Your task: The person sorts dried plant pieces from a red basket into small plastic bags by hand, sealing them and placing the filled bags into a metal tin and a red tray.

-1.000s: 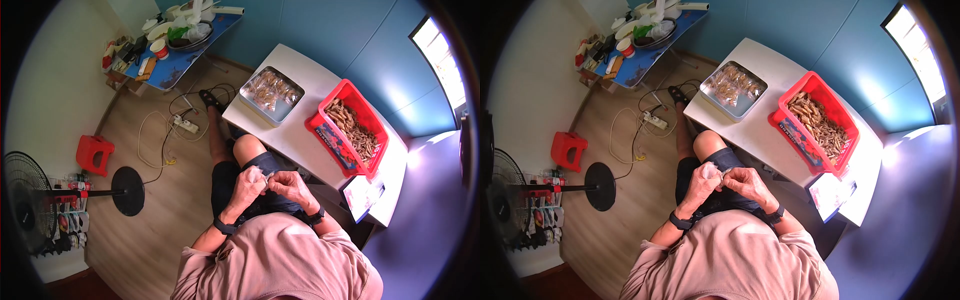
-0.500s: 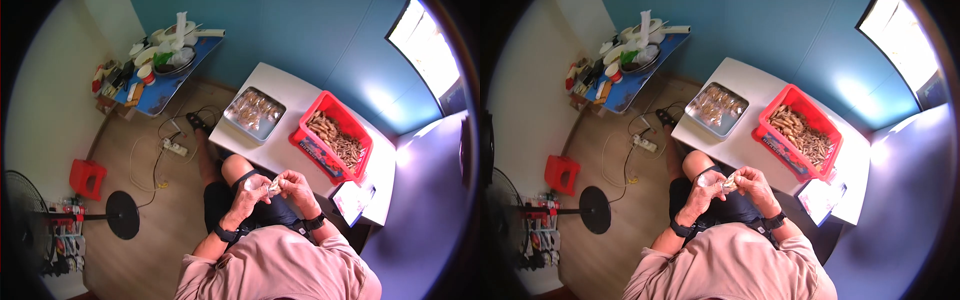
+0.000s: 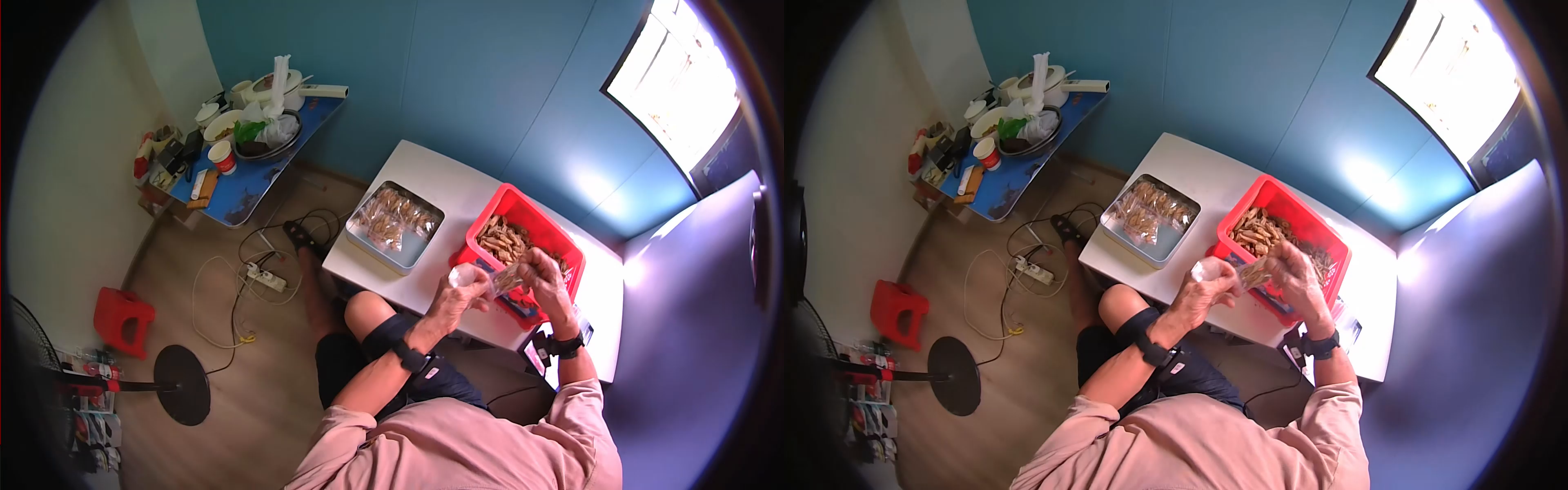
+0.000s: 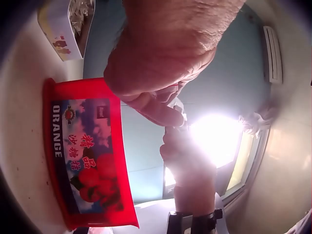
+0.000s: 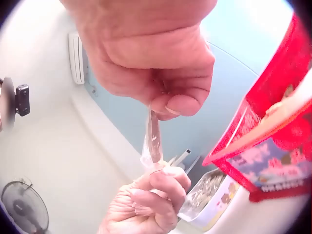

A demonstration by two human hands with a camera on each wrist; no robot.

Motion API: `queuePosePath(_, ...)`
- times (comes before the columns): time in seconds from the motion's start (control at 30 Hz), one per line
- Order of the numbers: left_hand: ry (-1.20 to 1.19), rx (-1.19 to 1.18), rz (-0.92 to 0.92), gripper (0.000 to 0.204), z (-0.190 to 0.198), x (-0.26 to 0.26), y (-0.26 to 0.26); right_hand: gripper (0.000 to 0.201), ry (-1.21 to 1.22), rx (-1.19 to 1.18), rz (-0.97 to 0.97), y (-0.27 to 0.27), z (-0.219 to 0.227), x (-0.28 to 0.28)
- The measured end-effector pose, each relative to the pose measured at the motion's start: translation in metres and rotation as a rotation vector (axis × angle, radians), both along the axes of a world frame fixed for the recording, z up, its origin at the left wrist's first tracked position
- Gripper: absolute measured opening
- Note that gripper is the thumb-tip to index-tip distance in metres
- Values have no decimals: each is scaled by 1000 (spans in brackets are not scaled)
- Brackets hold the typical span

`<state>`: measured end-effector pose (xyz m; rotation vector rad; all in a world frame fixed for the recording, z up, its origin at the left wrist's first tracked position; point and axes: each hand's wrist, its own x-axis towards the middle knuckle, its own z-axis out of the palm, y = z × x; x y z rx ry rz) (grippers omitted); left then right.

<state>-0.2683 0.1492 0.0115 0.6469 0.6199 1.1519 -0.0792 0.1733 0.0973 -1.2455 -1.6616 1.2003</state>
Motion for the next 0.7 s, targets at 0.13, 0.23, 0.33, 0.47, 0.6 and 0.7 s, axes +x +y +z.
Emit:
queuePosePath(0.13, -81, -84, 107, 9, 7, 16, 25, 7, -302, 317, -117, 44, 10, 24)
queuePosePath(0.23, -160, -70, 148, 12, -1, 11, 29, 7, -410, 479, -219, 73, 5, 24)
queuePosePath(0.33, -125, -151, 174, 14, -22, -3, 16, 5, -914, 494, 170, 100, -36, 33)
queuePosePath(0.47, -118, -241, 202, 15, -56, -31, -12, 6, -769, 616, -5, 92, -17, 9)
queuePosePath(0.6, -98, -421, 228, 19, -72, -52, -34, 5, -811, 502, 155, 89, -15, 4)
queuePosePath(0.7, -126, -417, 210, 18, -77, -64, -38, 5, -784, 538, 110, 84, -17, -1)
